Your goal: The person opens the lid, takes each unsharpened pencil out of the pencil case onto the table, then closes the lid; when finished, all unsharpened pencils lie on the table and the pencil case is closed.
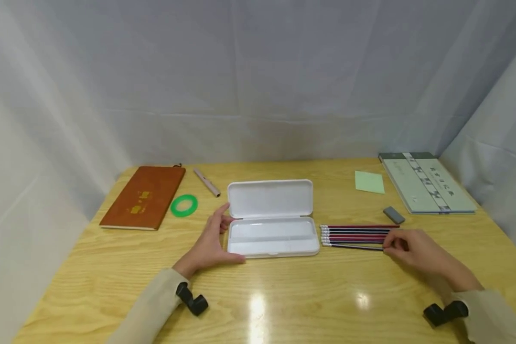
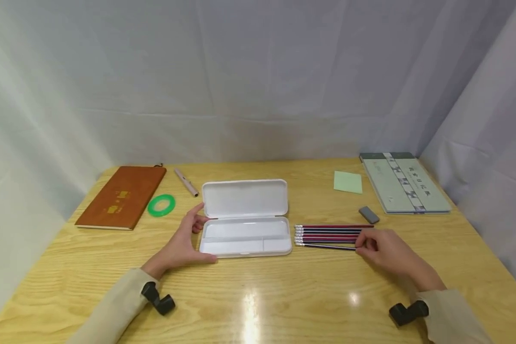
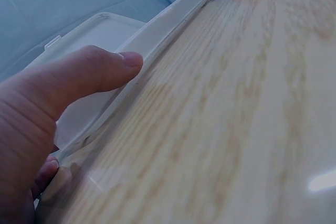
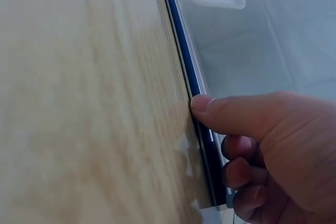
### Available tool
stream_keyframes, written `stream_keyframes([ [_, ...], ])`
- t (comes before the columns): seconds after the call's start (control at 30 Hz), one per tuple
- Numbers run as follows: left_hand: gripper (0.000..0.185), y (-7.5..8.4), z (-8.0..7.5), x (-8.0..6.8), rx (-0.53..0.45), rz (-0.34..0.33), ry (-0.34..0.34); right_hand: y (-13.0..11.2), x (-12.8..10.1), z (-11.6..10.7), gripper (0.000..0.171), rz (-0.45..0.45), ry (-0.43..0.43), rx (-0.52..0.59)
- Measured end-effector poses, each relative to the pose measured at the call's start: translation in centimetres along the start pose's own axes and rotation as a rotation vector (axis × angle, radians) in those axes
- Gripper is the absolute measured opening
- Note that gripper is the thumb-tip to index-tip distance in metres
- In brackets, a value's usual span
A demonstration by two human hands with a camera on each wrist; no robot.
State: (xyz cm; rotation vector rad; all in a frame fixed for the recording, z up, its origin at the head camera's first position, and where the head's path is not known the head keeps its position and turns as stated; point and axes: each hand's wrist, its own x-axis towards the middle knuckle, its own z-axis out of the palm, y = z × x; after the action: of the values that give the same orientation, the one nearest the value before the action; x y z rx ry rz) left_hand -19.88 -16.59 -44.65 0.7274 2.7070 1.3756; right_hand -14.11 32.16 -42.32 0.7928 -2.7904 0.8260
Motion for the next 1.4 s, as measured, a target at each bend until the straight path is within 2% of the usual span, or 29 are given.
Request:
stream_keyframes([
  [0.13,0.128,0.1,0.1,0.1,-0.01,-0.007,-0.004,0.1,0.5,-0.2,0.022,0.043,0.0,-0.002],
  [0.27,0.128,0.2,0.2,0.2,-0.01,-0.002,-0.006,-0.1,1.2,-0.5,0.021,0.052,-0.038,-0.01],
  [0.43,0.129,0.1,0.2,0.1,-0.005,0.001,0.006,-2.1,4.4,-0.3,0.014,0.043,-0.094,0.012],
  [0.6,0.128,0.1,0.5,0.1,-0.007,0.016,0.004,-5.4,9.1,2.3,0.004,-0.003,-0.16,0.043],
  [0.83,0.128,0.2,0.5,0.0,-0.004,0.002,-0.002,-9.5,13.3,6.5,0.02,-0.159,-0.209,-0.014],
  [0.97,0.127,0.2,0.3,0.0,-0.004,0.008,0.003,-10.9,14.2,8.2,0.019,-0.199,-0.243,-0.066],
  [1.17,0.128,0.1,0.3,0.0,-0.008,0.011,0.005,-11.8,14.8,9.3,0.019,-0.107,-0.316,-0.066],
  [1.4,0.128,0.1,0.1,0.0,0.002,0.013,0.013,-12.4,15.4,9.2,0.018,-0.07,-0.339,-0.047],
])
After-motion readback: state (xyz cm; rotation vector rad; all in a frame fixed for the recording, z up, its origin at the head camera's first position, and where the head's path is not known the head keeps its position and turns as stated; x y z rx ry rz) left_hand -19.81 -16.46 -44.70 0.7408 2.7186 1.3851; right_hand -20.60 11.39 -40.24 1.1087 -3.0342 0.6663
